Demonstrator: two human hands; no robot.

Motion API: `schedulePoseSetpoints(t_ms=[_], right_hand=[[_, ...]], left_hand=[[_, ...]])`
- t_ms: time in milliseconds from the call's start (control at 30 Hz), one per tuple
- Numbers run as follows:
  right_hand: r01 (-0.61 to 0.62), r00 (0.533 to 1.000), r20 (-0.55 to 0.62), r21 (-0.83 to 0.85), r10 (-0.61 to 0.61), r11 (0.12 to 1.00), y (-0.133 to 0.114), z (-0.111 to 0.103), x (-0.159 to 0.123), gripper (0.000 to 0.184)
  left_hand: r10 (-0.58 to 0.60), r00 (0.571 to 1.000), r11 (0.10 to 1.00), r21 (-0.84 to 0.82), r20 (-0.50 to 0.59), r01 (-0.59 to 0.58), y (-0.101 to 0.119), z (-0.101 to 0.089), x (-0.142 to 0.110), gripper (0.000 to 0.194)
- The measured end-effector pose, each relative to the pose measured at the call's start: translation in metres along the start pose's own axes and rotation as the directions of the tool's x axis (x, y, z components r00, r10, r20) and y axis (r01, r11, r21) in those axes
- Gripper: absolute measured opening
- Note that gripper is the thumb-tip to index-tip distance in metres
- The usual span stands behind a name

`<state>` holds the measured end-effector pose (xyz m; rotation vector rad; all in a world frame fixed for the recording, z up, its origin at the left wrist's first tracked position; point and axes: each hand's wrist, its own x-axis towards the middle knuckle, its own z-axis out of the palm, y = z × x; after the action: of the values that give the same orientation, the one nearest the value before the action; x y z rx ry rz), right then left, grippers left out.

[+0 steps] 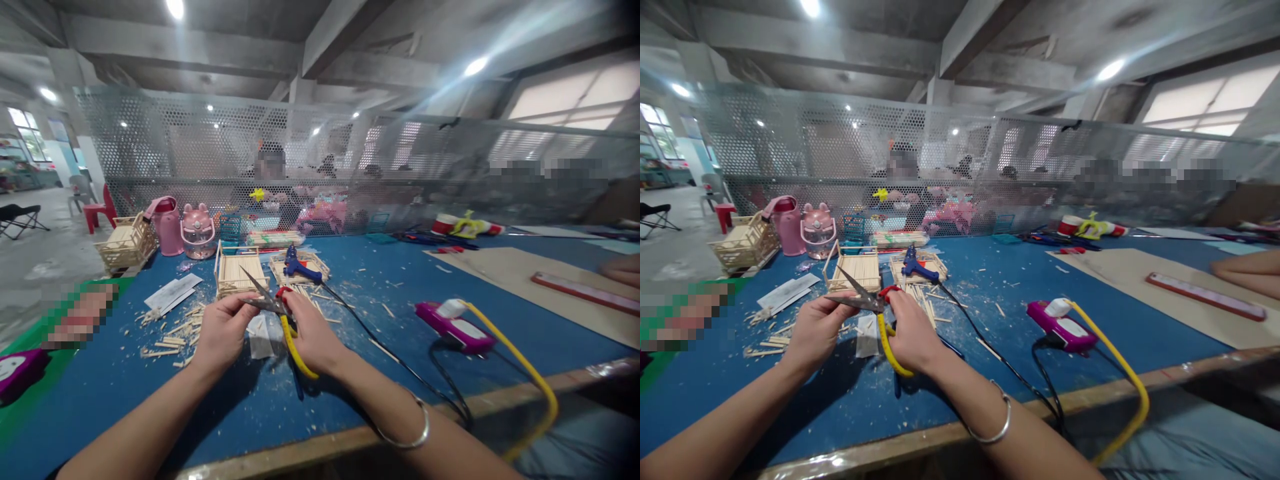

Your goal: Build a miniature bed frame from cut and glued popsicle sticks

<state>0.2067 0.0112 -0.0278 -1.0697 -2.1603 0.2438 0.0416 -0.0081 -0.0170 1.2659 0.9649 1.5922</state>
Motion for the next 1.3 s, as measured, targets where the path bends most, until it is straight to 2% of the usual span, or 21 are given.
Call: schedulePoseSetpoints(t_ms=[300, 533, 667, 767, 900, 967, 1300], right_hand=[[-0.041, 0.999, 0.017, -0.034, 0.042, 0.999, -0.004, -0.004, -0.001, 0.018], [-0.098, 0.993, 0.048, -0.168, 0.108, 0.981, -0.009, -0.009, -0.001, 0.012], [-0.114, 0.99, 0.052, -0.21, 0.127, 0.971, -0.005, -0.01, -0.002, 0.009], [-0.135, 0.986, 0.079, -0.132, 0.146, 0.982, -0.001, -0.006, -0.001, 0.006], [-0.175, 0.981, 0.102, 0.106, 0.164, 0.979, 0.001, -0.002, 0.002, 0.008], [-0.196, 0.978, 0.103, 0.141, 0.182, 0.971, 0.0, -0.002, 0.004, 0.013], [-0.06, 0.996, 0.064, -0.032, 0.062, 0.998, -0.001, -0.002, 0.001, 0.021]], left_hand=[[0.031, 0.999, 0.999, 0.03, 0.036, -0.032, 0.002, 0.001, -0.003, 0.014], [0.007, 1.0, 1.0, 0.008, 0.015, -0.007, 0.0, 0.001, -0.002, 0.013], [0.013, 1.0, 0.999, 0.046, 0.017, -0.014, 0.001, 0.0, -0.001, 0.014], [-0.01, 0.999, 1.0, 0.024, 0.044, 0.009, -0.001, -0.002, 0.001, 0.02], [-0.068, 0.998, 0.997, -0.042, -0.003, 0.067, -0.005, -0.003, 0.003, 0.024], [-0.082, 0.997, 0.995, -0.055, -0.015, 0.081, -0.006, -0.003, 0.004, 0.025], [-0.091, 0.996, 0.991, -0.096, -0.022, 0.088, -0.004, -0.001, 0.004, 0.025]])
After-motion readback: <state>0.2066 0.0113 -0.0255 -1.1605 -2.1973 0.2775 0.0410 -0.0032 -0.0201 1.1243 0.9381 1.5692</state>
